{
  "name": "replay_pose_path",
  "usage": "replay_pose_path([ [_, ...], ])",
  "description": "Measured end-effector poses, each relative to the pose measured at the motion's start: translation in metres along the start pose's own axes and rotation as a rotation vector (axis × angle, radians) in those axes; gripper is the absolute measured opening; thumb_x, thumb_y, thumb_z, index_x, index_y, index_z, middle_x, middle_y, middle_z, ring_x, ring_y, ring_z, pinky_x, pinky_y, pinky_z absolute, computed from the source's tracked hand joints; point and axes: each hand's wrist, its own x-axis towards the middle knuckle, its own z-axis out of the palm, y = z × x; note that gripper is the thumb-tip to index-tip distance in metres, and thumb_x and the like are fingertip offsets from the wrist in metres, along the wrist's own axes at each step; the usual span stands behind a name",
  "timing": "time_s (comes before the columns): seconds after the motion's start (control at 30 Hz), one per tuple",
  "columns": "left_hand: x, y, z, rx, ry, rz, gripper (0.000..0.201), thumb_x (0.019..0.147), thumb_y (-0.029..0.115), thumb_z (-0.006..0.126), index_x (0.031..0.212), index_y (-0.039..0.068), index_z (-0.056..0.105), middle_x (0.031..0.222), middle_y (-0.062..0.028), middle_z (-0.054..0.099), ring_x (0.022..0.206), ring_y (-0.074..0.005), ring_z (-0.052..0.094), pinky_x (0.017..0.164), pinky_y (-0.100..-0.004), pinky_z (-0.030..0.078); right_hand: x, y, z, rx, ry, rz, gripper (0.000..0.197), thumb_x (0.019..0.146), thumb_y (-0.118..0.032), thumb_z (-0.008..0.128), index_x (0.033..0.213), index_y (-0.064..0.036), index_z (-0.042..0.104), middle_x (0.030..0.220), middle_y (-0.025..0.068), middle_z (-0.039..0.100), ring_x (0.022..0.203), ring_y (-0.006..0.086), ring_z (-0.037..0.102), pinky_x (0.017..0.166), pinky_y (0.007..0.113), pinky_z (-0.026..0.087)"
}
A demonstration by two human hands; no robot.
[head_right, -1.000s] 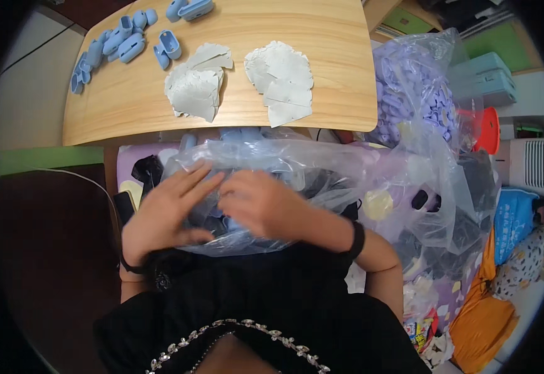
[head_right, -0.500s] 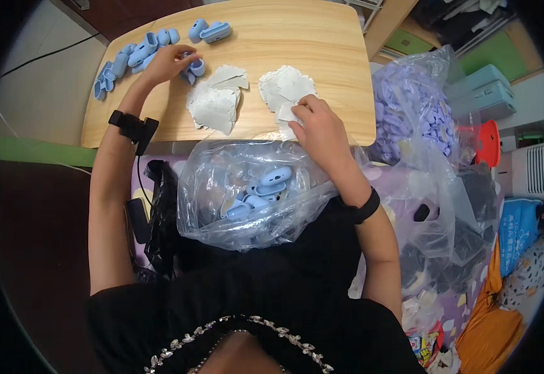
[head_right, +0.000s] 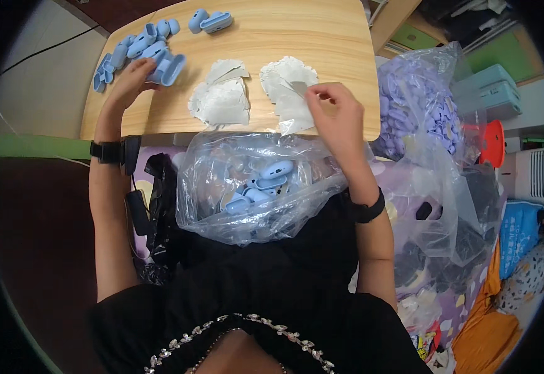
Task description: Cleaning blue earphone cases by wiping them with tissues and placing them in a plastic bag.
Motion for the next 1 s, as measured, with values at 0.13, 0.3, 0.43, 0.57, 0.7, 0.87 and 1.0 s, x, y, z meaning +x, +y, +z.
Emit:
replay_pose_path([
  [0.13, -0.044, 0.013, 0.012, -0.386, 0.112, -0.014, 0.026, 0.092, 0.027, 0.046, 0.097, 0.003, 0.055, 0.092, -0.0087, 0.060, 0.075, -0.0153, 0.056, 0.059, -0.0274, 0.047, -0.007, -0.030, -0.017, 0.114, 0.126, 0.000, 0.011, 0.083, -0.005, 0.065, 0.092, 0.0013, 0.064, 0.086, 0.0033, 0.064, 0.075, 0.0099, 0.059, 0.072, 0.022, 0.047],
  [0.3, -0.124, 0.054, 0.062, -0.868, -0.104, -0.123, 0.042, 0.097, 0.037, 0.035, 0.115, 0.003, 0.052, 0.104, -0.0104, 0.061, 0.077, -0.0171, 0.055, 0.062, -0.0298, 0.042, -0.030, -0.063, -0.023, 0.464, 0.037, 0.136, 0.011, 0.084, -0.001, 0.063, 0.093, 0.0030, 0.062, 0.084, 0.0029, 0.063, 0.075, 0.0090, 0.058, 0.074, 0.022, 0.046],
  [0.43, -0.173, 0.068, 0.121, -1.005, -0.261, -0.083, 0.045, 0.098, 0.036, 0.039, 0.124, 0.001, 0.048, 0.111, -0.0103, 0.060, 0.091, -0.0177, 0.057, 0.076, -0.0307, 0.045, -0.045, -0.090, -0.024, 0.596, -0.010, 0.170, 0.009, 0.081, 0.000, 0.065, 0.090, 0.0031, 0.063, 0.082, 0.0035, 0.064, 0.076, 0.0085, 0.058, 0.073, 0.022, 0.047],
  [0.57, -0.190, 0.059, 0.155, -1.309, -0.344, -0.102, 0.037, 0.091, 0.017, 0.055, 0.123, -0.001, 0.049, 0.114, -0.0101, 0.058, 0.105, -0.0194, 0.056, 0.090, -0.0345, 0.046, -0.045, -0.106, -0.024, 0.394, 0.093, -0.074, 0.010, 0.079, 0.004, 0.065, 0.088, 0.0029, 0.062, 0.082, 0.0061, 0.063, 0.076, 0.0113, 0.059, 0.072, 0.023, 0.047],
  [0.7, -0.192, 0.034, 0.175, -1.272, -0.204, 0.064, 0.042, 0.082, 0.000, 0.064, 0.121, -0.004, 0.049, 0.114, -0.0111, 0.058, 0.106, -0.0202, 0.057, 0.091, -0.0344, 0.048, -0.043, -0.110, -0.024, 0.081, 0.140, -0.336, 0.013, 0.074, 0.006, 0.066, 0.087, 0.0028, 0.062, 0.083, 0.0092, 0.062, 0.077, 0.0167, 0.060, 0.072, 0.026, 0.047],
  [0.87, -0.191, 0.034, 0.184, -0.944, -0.029, 0.282, 0.048, 0.073, -0.014, 0.066, 0.117, -0.006, 0.051, 0.114, -0.0141, 0.058, 0.104, -0.0199, 0.059, 0.090, -0.0322, 0.050, -0.061, -0.113, -0.018, -0.293, -0.112, -0.695, 0.023, 0.067, -0.001, 0.066, 0.089, 0.0020, 0.063, 0.089, 0.0106, 0.060, 0.082, 0.0233, 0.060, 0.077, 0.038, 0.048],
  [1.0, -0.190, 0.038, 0.186, -0.818, 0.081, 0.300, 0.045, 0.071, -0.017, 0.066, 0.113, -0.007, 0.053, 0.113, -0.0160, 0.059, 0.104, -0.0200, 0.059, 0.090, -0.0320, 0.050, -0.073, -0.111, -0.011, -0.347, -0.186, -0.683, 0.033, 0.064, 0.004, 0.066, 0.097, -0.0019, 0.065, 0.097, 0.0091, 0.062, 0.089, 0.0248, 0.060, 0.087, 0.042, 0.045],
])
